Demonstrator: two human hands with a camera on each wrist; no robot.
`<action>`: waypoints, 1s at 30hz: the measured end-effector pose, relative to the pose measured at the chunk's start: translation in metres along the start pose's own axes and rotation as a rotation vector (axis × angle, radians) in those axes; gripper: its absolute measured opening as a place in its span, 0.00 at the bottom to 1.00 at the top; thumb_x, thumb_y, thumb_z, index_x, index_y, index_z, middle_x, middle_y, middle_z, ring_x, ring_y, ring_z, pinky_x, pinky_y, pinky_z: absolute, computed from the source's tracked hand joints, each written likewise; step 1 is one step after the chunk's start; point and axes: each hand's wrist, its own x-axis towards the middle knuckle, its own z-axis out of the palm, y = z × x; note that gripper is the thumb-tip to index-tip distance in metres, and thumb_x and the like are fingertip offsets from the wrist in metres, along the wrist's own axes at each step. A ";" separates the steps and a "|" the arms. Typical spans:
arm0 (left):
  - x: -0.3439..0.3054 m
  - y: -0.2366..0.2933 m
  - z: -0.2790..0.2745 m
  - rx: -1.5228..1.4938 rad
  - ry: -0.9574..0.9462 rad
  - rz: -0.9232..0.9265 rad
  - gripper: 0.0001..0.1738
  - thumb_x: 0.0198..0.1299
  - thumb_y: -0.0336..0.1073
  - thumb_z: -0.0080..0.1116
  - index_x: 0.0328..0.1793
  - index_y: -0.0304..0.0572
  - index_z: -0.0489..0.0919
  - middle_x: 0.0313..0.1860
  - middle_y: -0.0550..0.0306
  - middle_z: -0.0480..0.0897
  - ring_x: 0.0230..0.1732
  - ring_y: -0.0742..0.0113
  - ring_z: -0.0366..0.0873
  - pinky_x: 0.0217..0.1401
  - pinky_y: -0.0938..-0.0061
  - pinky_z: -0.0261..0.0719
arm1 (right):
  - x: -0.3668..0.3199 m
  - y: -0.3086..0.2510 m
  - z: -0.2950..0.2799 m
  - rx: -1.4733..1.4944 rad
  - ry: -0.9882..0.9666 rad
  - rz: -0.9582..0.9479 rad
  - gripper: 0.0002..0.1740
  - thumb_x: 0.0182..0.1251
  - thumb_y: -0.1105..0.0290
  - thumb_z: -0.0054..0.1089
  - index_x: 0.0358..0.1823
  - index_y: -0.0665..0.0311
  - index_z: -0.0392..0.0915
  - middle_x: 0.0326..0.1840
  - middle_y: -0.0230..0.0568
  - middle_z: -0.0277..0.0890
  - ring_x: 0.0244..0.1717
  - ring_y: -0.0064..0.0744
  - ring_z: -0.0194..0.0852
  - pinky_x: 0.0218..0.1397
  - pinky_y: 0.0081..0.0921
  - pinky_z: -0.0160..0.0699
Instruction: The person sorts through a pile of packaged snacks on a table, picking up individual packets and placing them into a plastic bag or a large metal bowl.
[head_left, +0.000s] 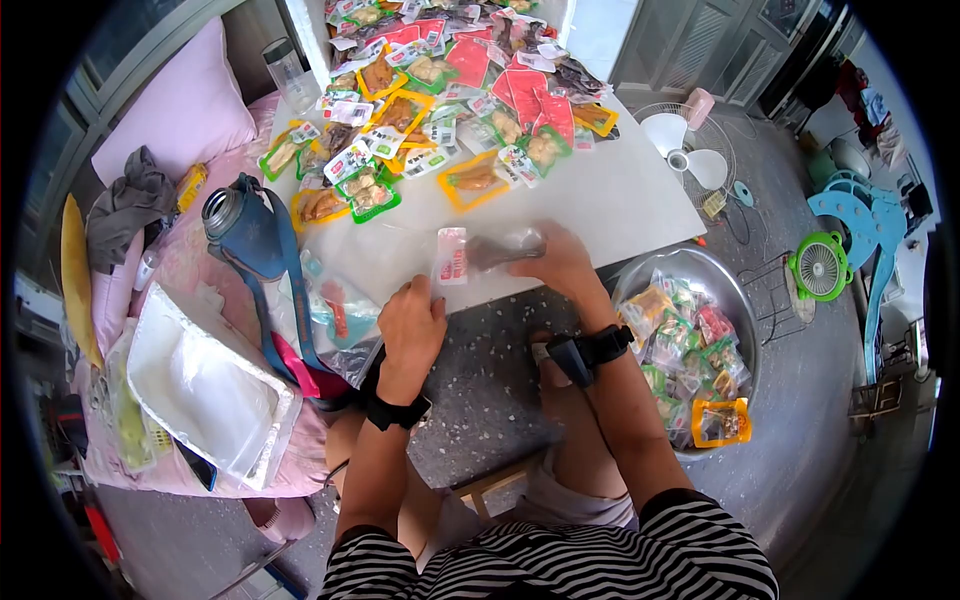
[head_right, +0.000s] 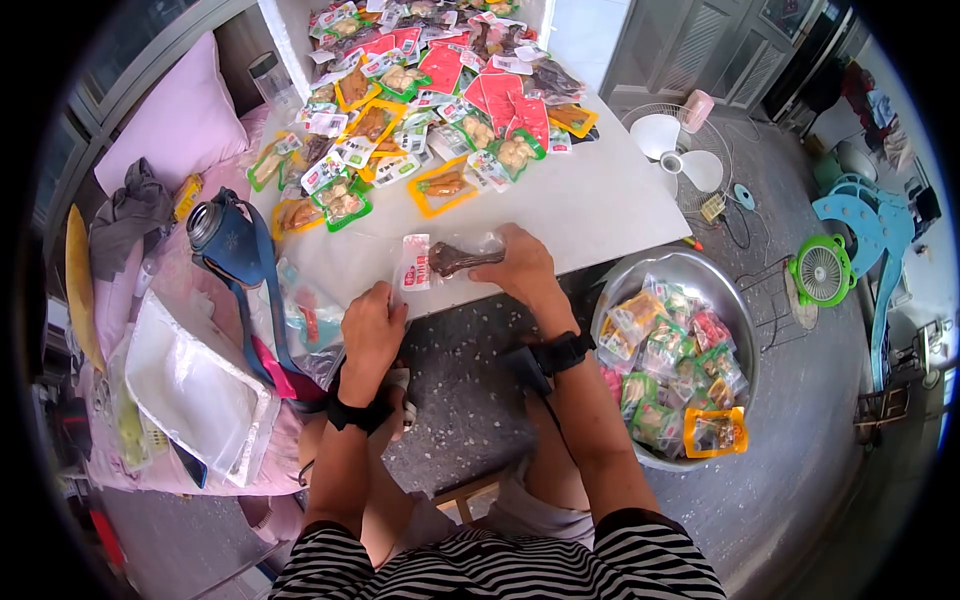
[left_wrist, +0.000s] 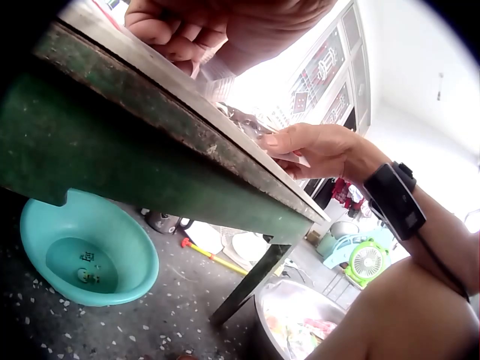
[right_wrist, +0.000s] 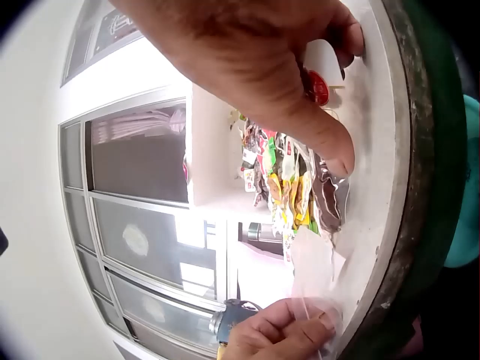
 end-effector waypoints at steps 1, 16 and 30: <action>0.000 -0.001 0.001 -0.011 0.005 0.005 0.12 0.49 0.33 0.66 0.35 0.36 0.74 0.28 0.43 0.80 0.35 0.40 0.78 0.36 0.51 0.73 | 0.003 0.004 -0.002 0.105 -0.046 0.003 0.24 0.46 0.63 0.76 0.42 0.67 0.77 0.37 0.45 0.80 0.37 0.43 0.78 0.39 0.32 0.77; 0.001 -0.004 0.006 -0.060 0.026 -0.019 0.10 0.49 0.31 0.64 0.36 0.37 0.77 0.30 0.42 0.82 0.37 0.41 0.80 0.38 0.53 0.75 | -0.027 -0.007 -0.056 0.950 -0.306 0.115 0.04 0.59 0.76 0.65 0.31 0.67 0.78 0.27 0.32 0.78 0.29 0.18 0.73 0.34 0.16 0.72; -0.005 0.019 -0.005 -0.122 0.113 0.234 0.24 0.47 0.20 0.55 0.55 0.36 0.76 0.35 0.44 0.76 0.39 0.44 0.78 0.37 0.55 0.78 | -0.015 -0.029 0.003 0.932 -0.158 0.021 0.04 0.63 0.75 0.63 0.35 0.68 0.78 0.30 0.34 0.81 0.29 0.18 0.75 0.32 0.17 0.72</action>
